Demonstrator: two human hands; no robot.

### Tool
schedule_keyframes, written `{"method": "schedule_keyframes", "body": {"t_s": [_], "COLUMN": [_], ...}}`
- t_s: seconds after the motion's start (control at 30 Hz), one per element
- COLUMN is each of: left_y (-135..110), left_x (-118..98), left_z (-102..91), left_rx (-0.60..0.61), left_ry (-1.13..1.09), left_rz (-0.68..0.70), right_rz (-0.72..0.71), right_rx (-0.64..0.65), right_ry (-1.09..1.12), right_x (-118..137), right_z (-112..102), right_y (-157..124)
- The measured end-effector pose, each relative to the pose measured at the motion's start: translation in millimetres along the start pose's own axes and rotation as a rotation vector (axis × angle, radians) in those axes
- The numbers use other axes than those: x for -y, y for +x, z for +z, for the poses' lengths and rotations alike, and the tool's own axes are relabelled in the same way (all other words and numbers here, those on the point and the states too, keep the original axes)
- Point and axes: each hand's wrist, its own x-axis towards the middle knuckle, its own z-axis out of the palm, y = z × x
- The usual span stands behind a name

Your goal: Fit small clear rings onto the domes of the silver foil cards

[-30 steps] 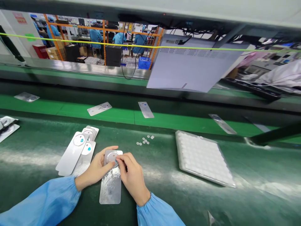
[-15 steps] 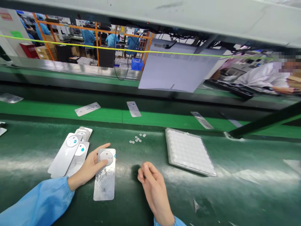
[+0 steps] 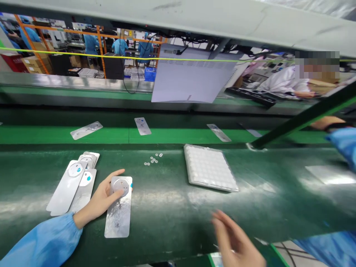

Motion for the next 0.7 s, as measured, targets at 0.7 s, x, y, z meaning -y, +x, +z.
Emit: {"method": "schedule_keyframes", "body": {"t_s": [0.7], "left_y": [-7], "left_x": [2], "left_z": [7.3], "left_rx": [0.118], "left_ry": [0.045], "left_rz": [-0.005], "right_rz": [-0.659], "right_rx": [0.404], "right_ry": [0.014], "right_x": [72], "right_z": [161], "right_y": [-40]}}
